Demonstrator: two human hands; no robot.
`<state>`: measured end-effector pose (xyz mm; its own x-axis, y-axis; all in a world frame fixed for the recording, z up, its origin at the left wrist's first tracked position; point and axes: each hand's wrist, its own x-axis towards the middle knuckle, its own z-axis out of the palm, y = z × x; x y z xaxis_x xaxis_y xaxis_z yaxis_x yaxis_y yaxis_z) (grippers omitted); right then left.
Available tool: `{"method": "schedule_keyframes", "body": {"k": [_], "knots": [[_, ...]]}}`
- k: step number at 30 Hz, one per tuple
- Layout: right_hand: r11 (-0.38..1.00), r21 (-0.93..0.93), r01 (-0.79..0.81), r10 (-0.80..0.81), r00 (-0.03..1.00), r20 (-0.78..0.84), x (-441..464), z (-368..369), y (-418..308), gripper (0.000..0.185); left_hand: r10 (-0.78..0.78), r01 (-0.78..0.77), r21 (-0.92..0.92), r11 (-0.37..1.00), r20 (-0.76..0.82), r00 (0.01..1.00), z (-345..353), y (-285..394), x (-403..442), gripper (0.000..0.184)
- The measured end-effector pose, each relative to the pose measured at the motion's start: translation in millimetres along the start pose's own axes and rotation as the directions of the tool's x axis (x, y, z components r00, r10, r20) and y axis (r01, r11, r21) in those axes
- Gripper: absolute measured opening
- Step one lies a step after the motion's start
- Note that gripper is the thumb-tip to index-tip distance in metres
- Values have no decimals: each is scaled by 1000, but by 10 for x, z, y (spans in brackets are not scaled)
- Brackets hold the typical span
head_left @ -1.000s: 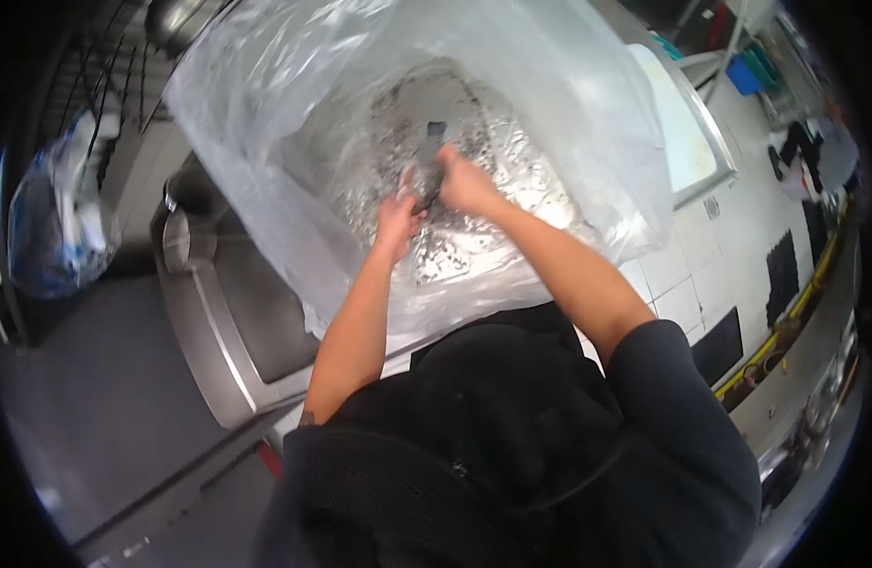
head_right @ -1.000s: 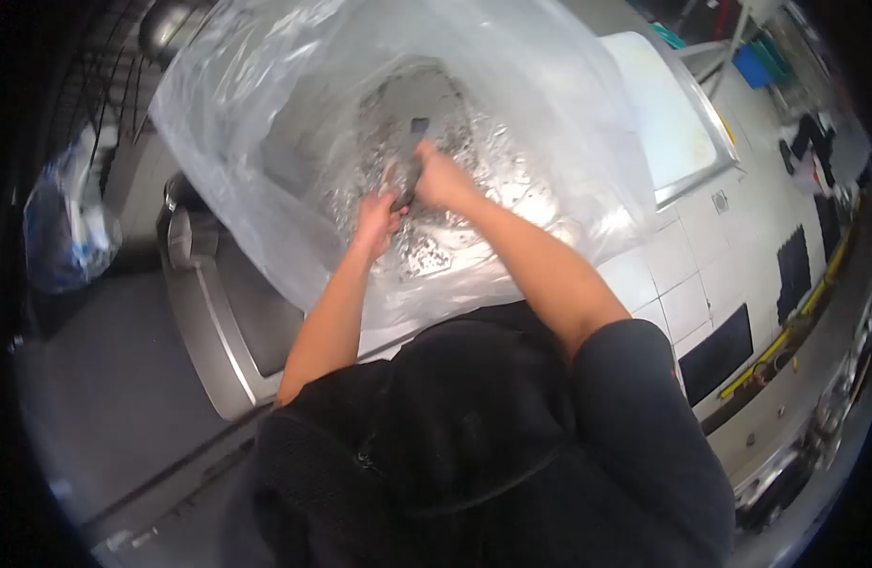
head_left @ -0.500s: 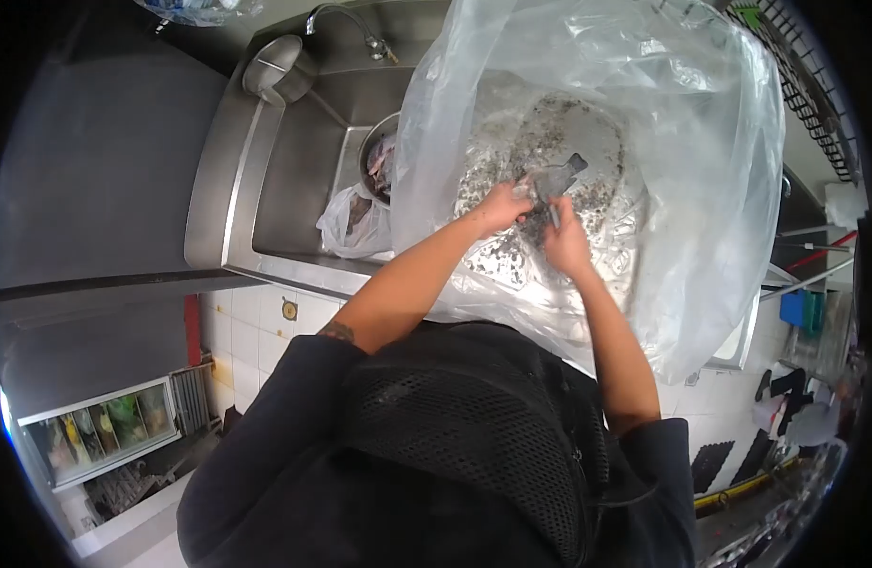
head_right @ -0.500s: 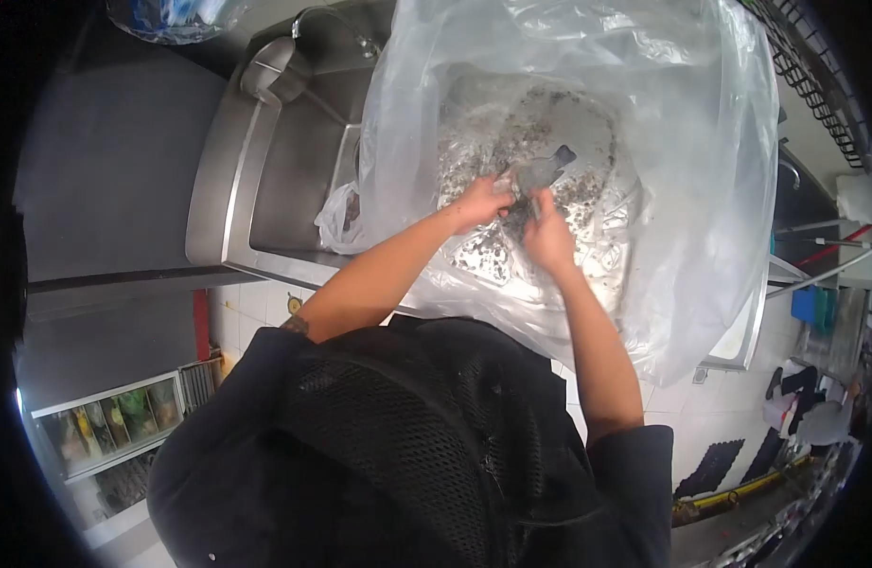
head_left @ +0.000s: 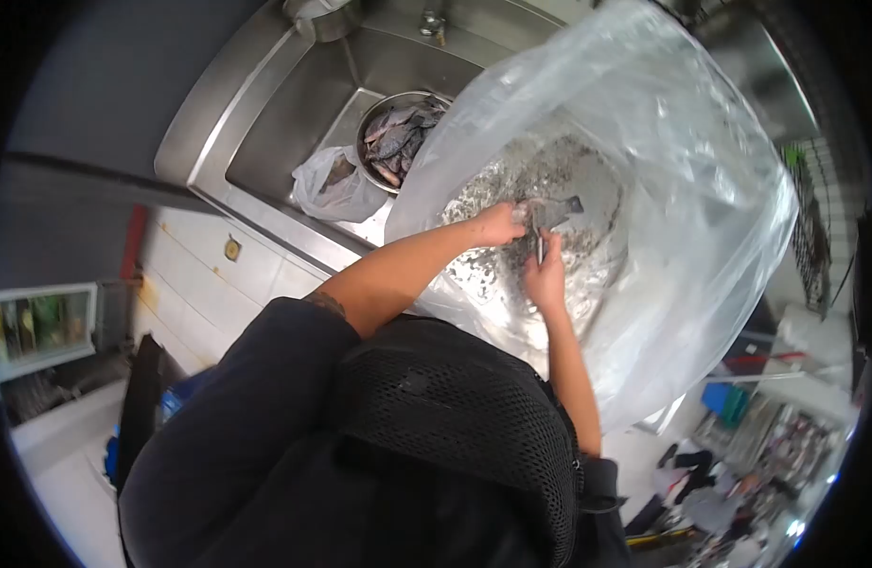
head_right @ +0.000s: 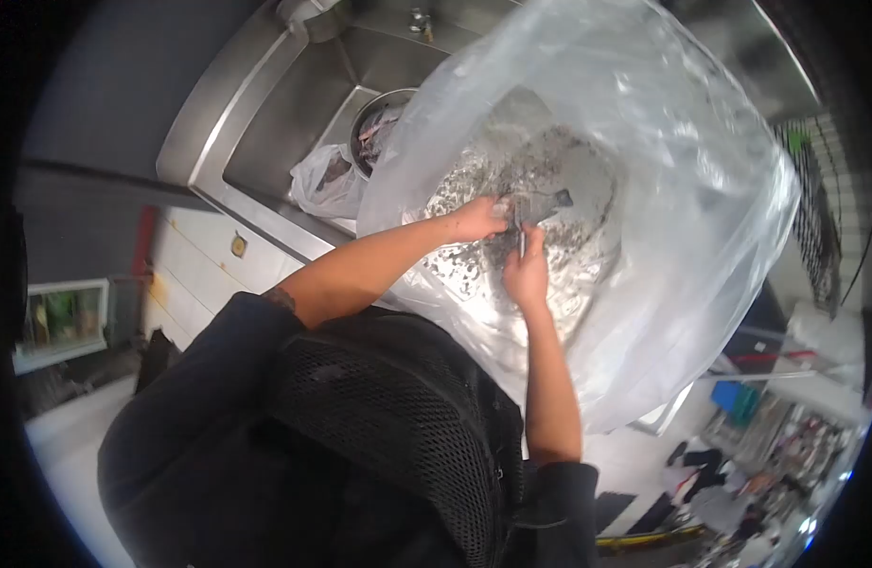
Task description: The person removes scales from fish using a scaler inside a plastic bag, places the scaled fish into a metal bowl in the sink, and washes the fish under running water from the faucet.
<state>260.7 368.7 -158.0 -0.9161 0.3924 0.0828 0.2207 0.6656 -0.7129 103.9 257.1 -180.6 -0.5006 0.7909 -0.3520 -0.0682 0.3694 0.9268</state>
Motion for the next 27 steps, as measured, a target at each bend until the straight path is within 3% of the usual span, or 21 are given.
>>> {"method": "schedule_keyframes", "body": {"k": [1,4,6,7,8,11,13,15,17,19,20,21,23,25,27], "knots": [[999,-22,31,-30,999,27,42,-50,33,51,-24,25,63,998,-1,1000,8,-36,18,73],[971,102,-217,232,959,-165,170,-52,454,49,-23,29,134,990,-46,999,38,-18,-23,77],[988,46,-145,148,985,-86,68,6,235,49,55,-29,262,965,-93,994,62,-94,36,79],[997,0,-76,76,997,-10,23,18,107,48,60,-31,261,965,-102,993,15,-23,5,79],[991,47,-123,119,989,82,-4,0,57,49,54,-40,224,974,-57,997,-32,77,-65,79],[995,28,-97,97,995,-4,139,-166,276,49,24,-19,201,979,-22,999,-28,176,-157,79],[983,15,-181,182,979,-88,86,-97,319,49,-5,10,234,972,-22,1000,7,107,-150,79],[999,-25,-22,23,998,54,44,-39,68,47,9,5,218,976,-63,998,27,25,-38,76],[1000,19,-14,12,995,97,37,-96,18,47,6,4,202,979,-48,999,6,105,-43,75],[991,121,-60,64,997,-30,185,-185,311,48,-12,19,192,981,-36,999,1,69,-85,74],[939,216,-266,281,959,-44,250,-186,368,50,-10,24,211,977,-66,998,26,36,-57,73],[936,222,-272,287,957,-39,184,-93,397,50,-4,25,231,973,-91,996,47,2,-35,72],[996,84,4,-7,999,39,96,-12,73,50,-43,62,255,965,-80,996,35,24,-21,71],[998,51,-20,14,993,116,87,-68,-69,51,-35,64,265,962,-114,993,66,-43,-9,68],[925,270,-267,268,963,34,197,-149,174,51,-90,109,230,967,-92,992,36,122,-141,67]]}}
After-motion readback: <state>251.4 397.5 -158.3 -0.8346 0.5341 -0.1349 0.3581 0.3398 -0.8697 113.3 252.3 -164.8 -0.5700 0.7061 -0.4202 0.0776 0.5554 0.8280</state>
